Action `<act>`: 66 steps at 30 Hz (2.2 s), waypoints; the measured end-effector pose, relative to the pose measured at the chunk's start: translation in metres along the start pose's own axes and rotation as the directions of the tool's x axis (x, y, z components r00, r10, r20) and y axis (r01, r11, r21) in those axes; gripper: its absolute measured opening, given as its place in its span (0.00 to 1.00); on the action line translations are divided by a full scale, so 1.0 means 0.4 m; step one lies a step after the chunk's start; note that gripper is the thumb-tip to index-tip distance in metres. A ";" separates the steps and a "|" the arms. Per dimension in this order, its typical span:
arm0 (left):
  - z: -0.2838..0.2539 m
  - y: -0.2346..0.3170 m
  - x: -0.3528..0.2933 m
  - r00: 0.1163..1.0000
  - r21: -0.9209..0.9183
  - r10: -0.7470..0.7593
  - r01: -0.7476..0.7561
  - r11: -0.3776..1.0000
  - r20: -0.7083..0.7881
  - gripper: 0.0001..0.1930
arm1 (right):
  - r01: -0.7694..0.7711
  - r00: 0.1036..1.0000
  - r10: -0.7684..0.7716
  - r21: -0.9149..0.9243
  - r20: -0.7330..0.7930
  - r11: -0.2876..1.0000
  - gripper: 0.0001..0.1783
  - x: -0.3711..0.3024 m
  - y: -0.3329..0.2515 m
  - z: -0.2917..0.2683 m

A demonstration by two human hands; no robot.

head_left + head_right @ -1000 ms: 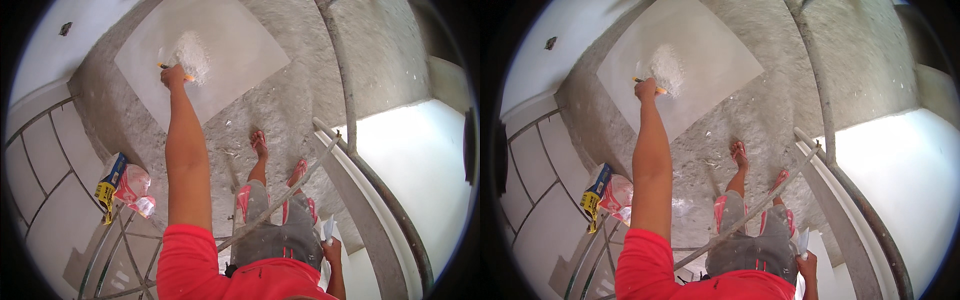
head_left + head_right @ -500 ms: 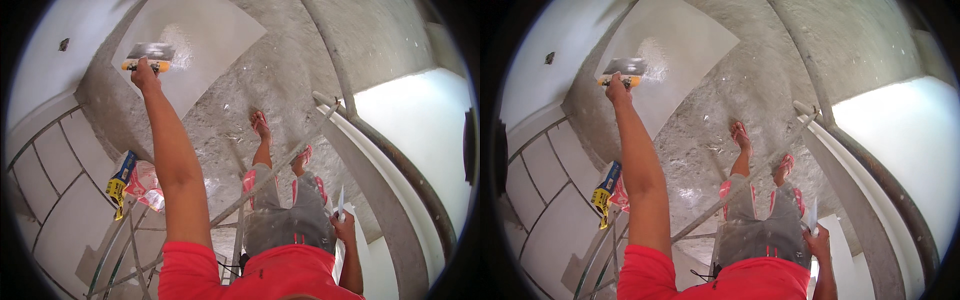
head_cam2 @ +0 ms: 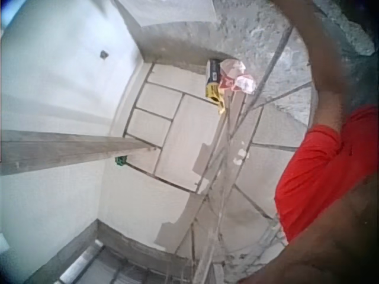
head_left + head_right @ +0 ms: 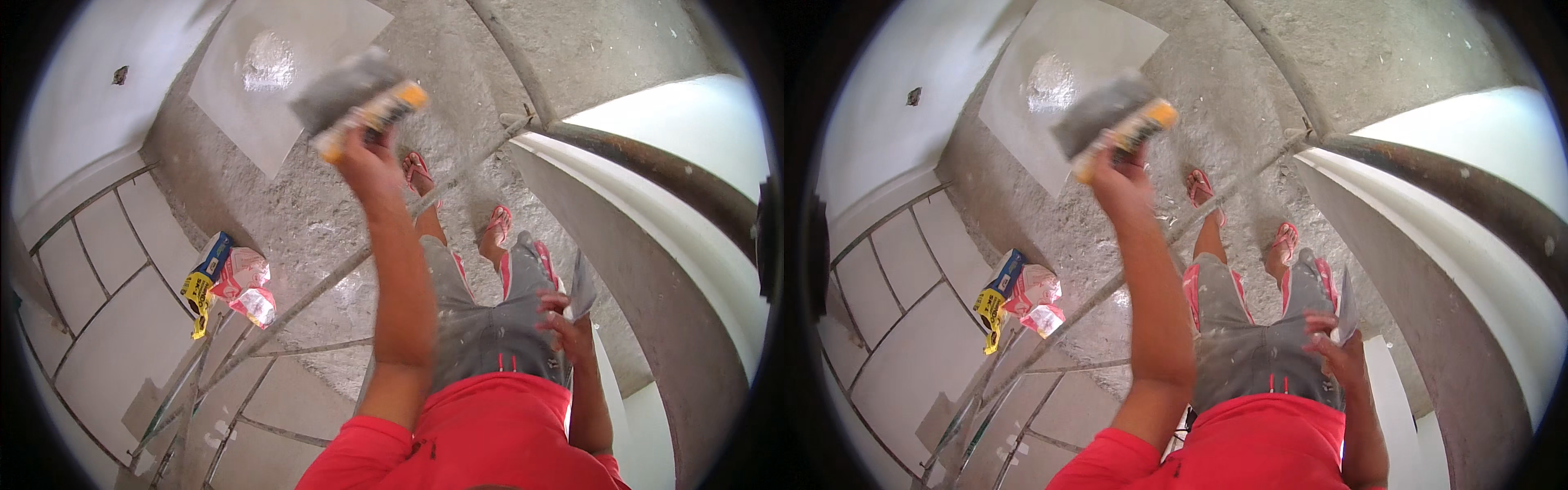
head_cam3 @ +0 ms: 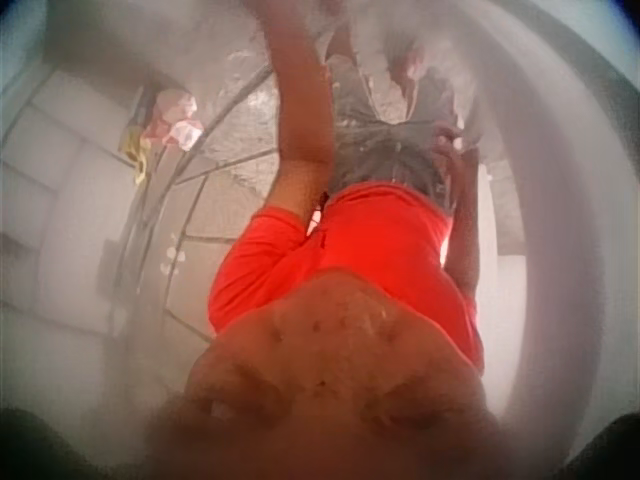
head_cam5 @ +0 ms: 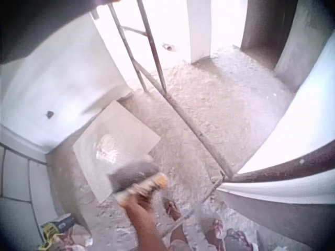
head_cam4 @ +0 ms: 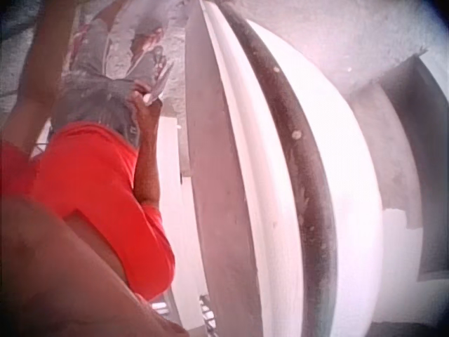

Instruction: The person scoops plaster from a bag onto a hawk and spreads it onto a wall using a trowel. The person repeatedly returns to the bag to gather more plaster and continues applying it to the wall surface.

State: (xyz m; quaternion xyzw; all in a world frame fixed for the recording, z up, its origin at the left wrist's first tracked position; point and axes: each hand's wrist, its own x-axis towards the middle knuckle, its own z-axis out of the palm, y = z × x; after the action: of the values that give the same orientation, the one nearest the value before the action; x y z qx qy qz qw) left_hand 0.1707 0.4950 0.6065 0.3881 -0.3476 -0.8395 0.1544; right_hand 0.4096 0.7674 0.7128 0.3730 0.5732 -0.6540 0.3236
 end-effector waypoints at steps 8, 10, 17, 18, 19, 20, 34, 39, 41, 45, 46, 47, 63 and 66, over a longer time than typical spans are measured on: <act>-0.163 -0.161 -0.448 0.988 0.142 -0.125 0.111 0.984 0.092 0.16 | 0.167 0.919 -0.239 0.240 0.314 0.956 0.23 0.152 -0.036 0.110; -0.216 -0.158 -0.476 0.987 0.299 0.006 -0.054 0.953 0.160 0.14 | 0.137 0.903 -0.246 0.307 0.353 0.942 0.23 0.143 -0.044 0.130; -0.289 -0.131 -0.567 0.892 0.644 0.270 -0.450 0.619 0.363 0.12 | 0.184 0.888 -0.343 0.447 0.305 0.875 0.22 0.091 -0.012 0.170; -0.296 -0.122 -0.575 0.952 0.575 0.130 -0.272 0.771 0.276 0.12 | 0.183 0.893 -0.344 0.464 0.291 0.867 0.22 0.085 -0.016 0.172; -0.303 -0.111 -0.585 0.978 0.474 -0.031 -0.073 0.877 0.208 0.11 | 0.179 0.891 -0.345 0.470 0.296 0.865 0.22 0.078 -0.020 0.169; -0.294 -0.082 -0.589 0.928 0.293 -0.029 -0.087 0.952 0.370 0.08 | 0.175 0.889 -0.346 0.474 0.301 0.863 0.21 0.067 -0.029 0.163; -0.509 0.165 -0.557 0.944 0.647 -0.233 0.027 0.762 0.234 0.16 | 0.622 0.781 -0.531 -0.342 0.328 0.704 0.18 -0.118 0.058 0.019; -0.687 0.040 -0.543 0.911 0.752 -0.395 0.177 0.636 0.119 0.17 | 0.681 0.694 -0.643 -0.583 0.324 0.443 0.19 -0.189 0.173 -0.043; -0.765 0.006 -0.545 0.889 0.765 -0.446 0.213 0.607 0.106 0.14 | 0.673 0.675 -0.660 -0.641 0.330 0.367 0.20 -0.227 0.229 -0.092; -1.000 -0.072 -0.486 0.816 0.707 -0.575 0.369 0.603 0.064 0.07 | 0.614 0.662 -0.722 -0.700 0.204 0.365 0.22 -0.369 0.299 -0.205; -1.074 -0.089 -0.467 0.793 0.699 -0.598 0.361 0.617 0.119 0.06 | 0.588 0.643 -0.751 -0.723 0.148 0.361 0.23 -0.405 0.312 -0.226; -1.054 -0.091 -0.500 0.780 0.740 -0.626 0.424 0.522 -0.005 0.08 | 0.526 0.636 -0.770 -0.753 0.040 0.395 0.23 -0.455 0.346 -0.266; -0.652 -0.178 -0.509 0.653 0.998 -0.755 0.048 -0.037 -0.059 0.14 | -0.199 0.123 0.043 0.018 -0.991 0.980 0.25 -0.613 1.195 -0.546; -0.620 -0.170 -0.560 0.698 0.969 -0.710 -0.102 -0.227 -0.093 0.15 | -0.203 0.224 0.155 0.110 -0.962 0.973 0.26 -0.682 1.177 -0.560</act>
State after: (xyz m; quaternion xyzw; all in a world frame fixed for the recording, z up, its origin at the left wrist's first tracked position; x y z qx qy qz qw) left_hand 0.5054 0.5469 0.5671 0.1923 -0.7464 -0.3619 -0.5243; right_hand 0.9759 0.9252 0.6933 0.7513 0.6165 -0.2350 -0.0155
